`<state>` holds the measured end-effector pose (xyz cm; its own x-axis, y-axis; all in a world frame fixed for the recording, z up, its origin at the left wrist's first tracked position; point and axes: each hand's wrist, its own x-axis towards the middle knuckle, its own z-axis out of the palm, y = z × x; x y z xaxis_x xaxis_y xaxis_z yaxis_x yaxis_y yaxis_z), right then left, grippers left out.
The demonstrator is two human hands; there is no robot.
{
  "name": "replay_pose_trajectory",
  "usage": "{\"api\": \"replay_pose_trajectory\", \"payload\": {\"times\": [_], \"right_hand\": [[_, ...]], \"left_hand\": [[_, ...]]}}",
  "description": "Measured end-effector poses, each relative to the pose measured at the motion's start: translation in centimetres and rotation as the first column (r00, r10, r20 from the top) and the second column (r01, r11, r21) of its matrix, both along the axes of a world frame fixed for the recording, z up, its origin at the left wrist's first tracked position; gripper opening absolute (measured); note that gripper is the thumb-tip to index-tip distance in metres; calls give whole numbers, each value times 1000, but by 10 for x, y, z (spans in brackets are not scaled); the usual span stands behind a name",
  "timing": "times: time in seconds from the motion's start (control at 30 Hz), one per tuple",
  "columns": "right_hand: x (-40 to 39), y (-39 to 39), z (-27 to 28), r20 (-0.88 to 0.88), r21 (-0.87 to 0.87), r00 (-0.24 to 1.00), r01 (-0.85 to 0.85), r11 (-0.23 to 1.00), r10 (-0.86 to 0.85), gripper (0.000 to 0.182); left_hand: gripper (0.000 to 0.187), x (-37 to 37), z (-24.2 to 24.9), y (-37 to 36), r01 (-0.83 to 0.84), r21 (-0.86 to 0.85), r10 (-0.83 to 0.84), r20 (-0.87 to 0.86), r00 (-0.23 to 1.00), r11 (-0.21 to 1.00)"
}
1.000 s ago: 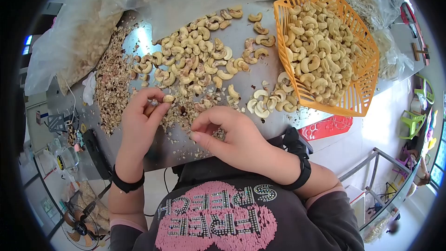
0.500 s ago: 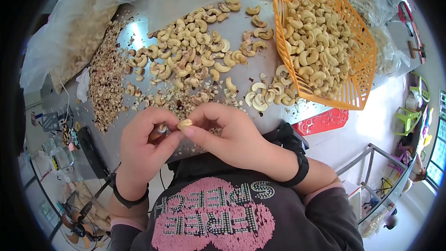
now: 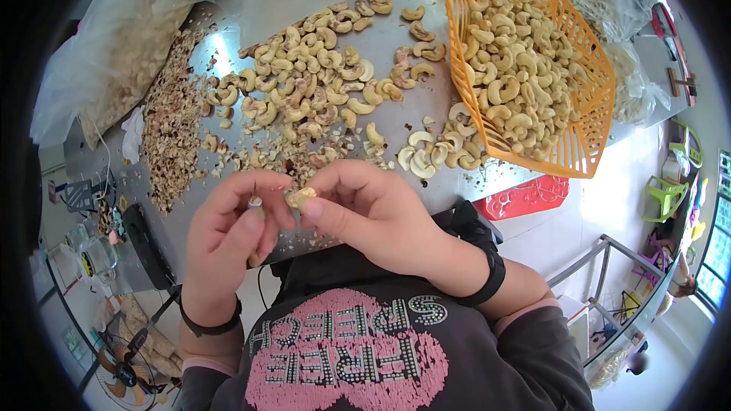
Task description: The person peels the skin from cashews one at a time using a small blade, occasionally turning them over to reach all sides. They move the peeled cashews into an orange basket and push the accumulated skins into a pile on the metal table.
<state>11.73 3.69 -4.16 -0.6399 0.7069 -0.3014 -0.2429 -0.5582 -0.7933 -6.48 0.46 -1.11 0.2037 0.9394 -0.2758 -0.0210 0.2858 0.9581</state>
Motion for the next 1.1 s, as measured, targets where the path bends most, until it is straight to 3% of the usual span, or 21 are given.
{"api": "replay_pose_trajectory", "payload": {"times": [0.03, 0.13, 0.47, 0.7, 0.77, 0.83, 0.97, 1.1], "right_hand": [[1, 1, 0, -15, -13, 1000, -5, 1000, 5, 17], [1, 1, 0, -58, -51, 998, -6, 999, 3, 18], [1, 1, 2, -86, -38, 996, 0, 999, -3, 19], [-4, -3, 4, -137, 17, 987, 84, 996, -81, 21], [-4, -3, 5, -79, 90, 993, 100, 991, -93, 20], [-3, -2, 3, -46, 171, 996, 89, 981, -82, 19], [-1, -1, -3, 66, 420, 994, 51, 906, -87, 15], [-4, -3, 2, 31, 353, 994, 84, 932, -102, 15]], "left_hand": [[33, 0, 2, 0, -6, -92, 17, 121, 992, 996], [44, 0, 1, 0, -4, -156, 39, 226, 973, 988], [46, 2, 0, -2, 14, -259, 102, 428, 898, 966], [39, 6, 6, -5, 7, -232, 54, 255, 965, 973], [37, 6, 7, -6, 15, -236, 42, 233, 972, 972], [37, 5, 8, -7, 24, -124, -18, 47, 999, 992], [38, 10, 12, -7, 53, -22, -55, -112, 992, 998], [39, 10, 13, -9, 80, 102, -49, -276, 960, 992]]}}
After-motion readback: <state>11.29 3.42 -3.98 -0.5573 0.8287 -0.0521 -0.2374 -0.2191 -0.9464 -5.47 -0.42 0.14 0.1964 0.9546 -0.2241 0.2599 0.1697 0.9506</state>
